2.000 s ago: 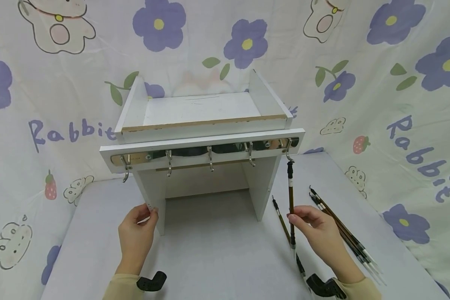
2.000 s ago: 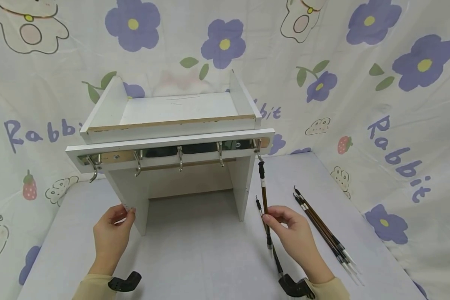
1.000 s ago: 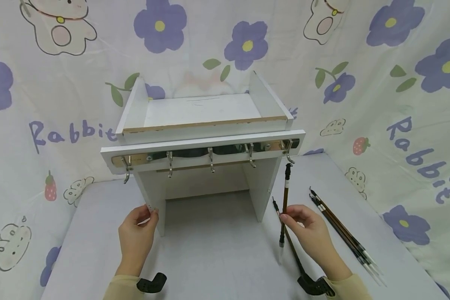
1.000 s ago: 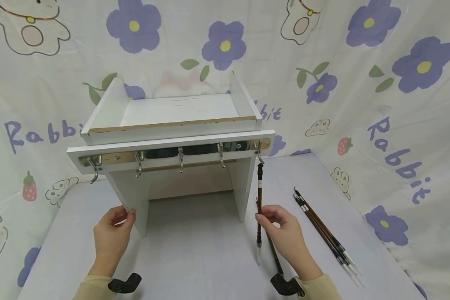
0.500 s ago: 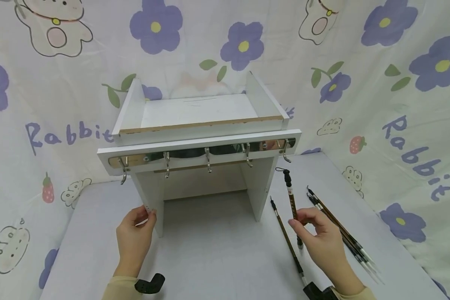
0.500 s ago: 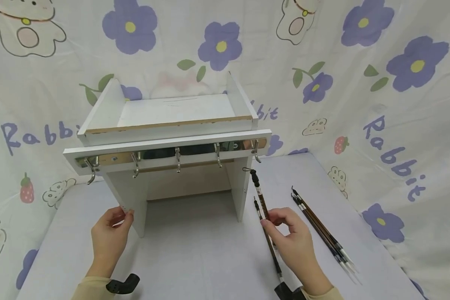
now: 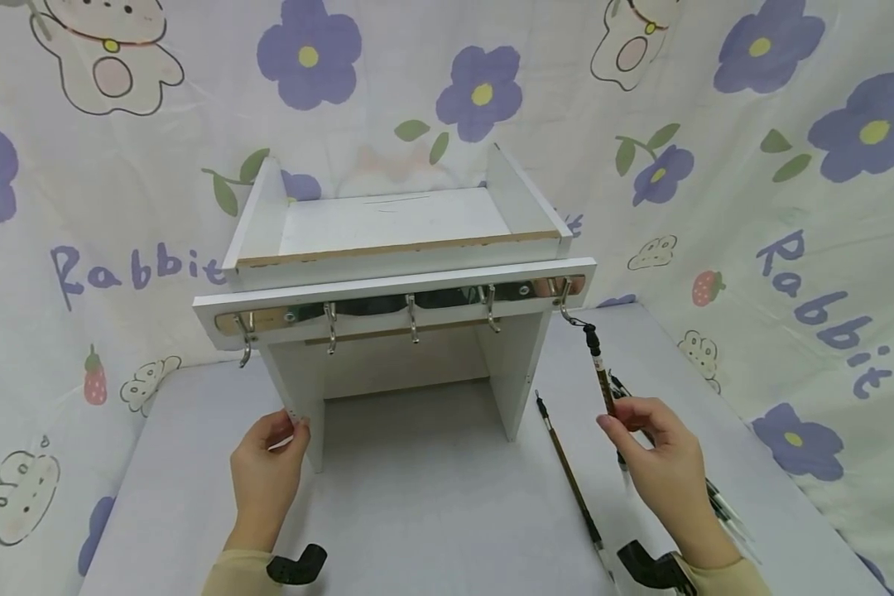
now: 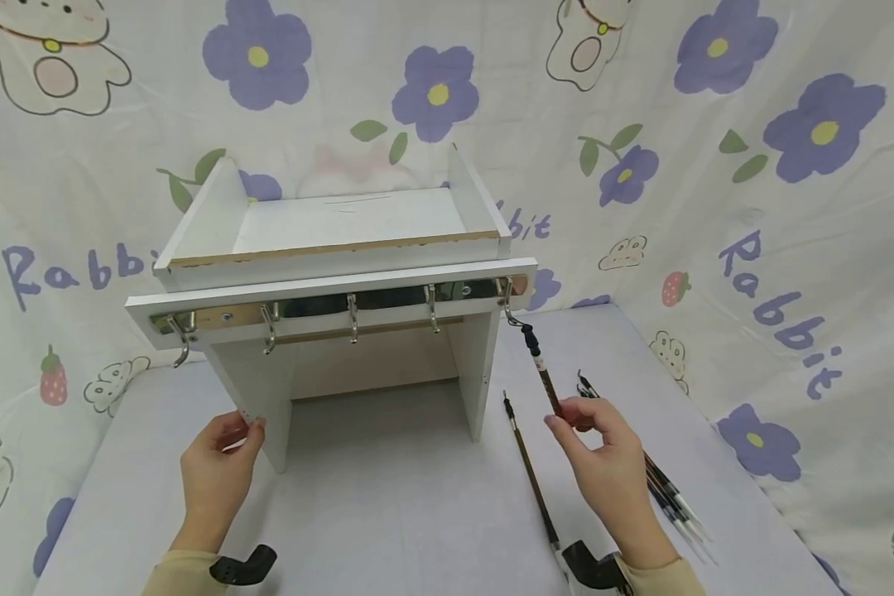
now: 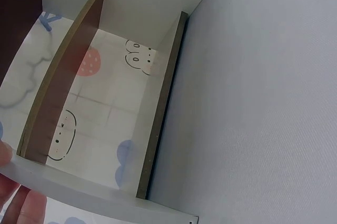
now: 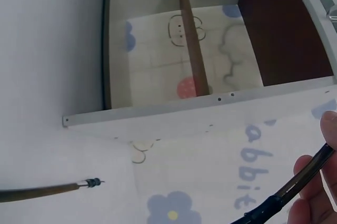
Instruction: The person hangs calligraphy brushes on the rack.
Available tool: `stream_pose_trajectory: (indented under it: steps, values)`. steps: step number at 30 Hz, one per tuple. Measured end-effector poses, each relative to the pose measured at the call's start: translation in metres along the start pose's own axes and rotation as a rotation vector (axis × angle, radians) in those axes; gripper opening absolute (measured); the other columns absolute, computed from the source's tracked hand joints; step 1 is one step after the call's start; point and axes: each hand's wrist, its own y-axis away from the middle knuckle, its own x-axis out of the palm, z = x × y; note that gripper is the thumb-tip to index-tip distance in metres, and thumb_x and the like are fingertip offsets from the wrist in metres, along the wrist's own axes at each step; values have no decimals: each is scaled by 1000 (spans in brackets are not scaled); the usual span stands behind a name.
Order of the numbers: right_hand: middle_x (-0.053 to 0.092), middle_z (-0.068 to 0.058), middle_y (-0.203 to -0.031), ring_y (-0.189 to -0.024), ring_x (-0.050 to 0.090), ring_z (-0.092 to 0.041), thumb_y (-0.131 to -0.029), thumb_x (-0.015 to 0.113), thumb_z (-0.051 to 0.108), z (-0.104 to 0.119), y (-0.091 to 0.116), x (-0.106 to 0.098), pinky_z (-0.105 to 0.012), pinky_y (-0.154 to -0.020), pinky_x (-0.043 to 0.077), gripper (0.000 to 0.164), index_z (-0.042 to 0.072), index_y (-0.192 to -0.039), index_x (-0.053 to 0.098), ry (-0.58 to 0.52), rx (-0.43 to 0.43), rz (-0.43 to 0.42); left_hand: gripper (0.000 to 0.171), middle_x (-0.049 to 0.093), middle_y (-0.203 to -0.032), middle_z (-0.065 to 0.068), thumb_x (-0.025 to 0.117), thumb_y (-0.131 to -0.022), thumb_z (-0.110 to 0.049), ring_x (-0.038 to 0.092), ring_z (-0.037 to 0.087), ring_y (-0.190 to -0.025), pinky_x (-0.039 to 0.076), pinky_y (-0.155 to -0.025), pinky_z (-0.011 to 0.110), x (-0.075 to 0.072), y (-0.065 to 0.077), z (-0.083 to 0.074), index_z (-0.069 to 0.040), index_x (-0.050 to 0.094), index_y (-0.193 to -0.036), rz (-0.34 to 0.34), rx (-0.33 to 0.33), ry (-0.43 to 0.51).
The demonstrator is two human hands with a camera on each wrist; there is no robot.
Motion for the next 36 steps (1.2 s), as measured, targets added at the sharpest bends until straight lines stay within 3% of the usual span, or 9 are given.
stream_pose_trajectory:
  steps: [7, 20, 36]
  values:
    - [60, 2, -90, -78, 56, -10, -75, 71, 12, -5, -3, 1, -15, -65, 46, 23, 16, -96, 62, 17, 10, -13, 13, 63, -81, -4, 67, -79, -19, 61, 5, -74, 50, -61, 12, 1, 0, 1, -11, 65, -89, 2, -1, 11]
    - [59, 7, -89, -78, 56, -9, -76, 71, 13, -14, -2, 4, -15, -62, 46, 22, 17, -95, 62, 43, -7, -4, 14, 63, -81, -4, 66, -79, -20, 61, 6, -74, 49, -61, 10, 0, 1, 2, -12, 64, -90, 3, 6, -12]
    - [60, 4, -86, -76, 56, -9, -74, 72, 13, -15, -4, 4, -15, -67, 45, 26, 17, -97, 63, 56, -3, -44, 14, 63, -81, -5, 66, -79, -22, 61, 5, -73, 50, -60, 11, 0, 0, 0, -12, 65, -89, 0, -7, -6]
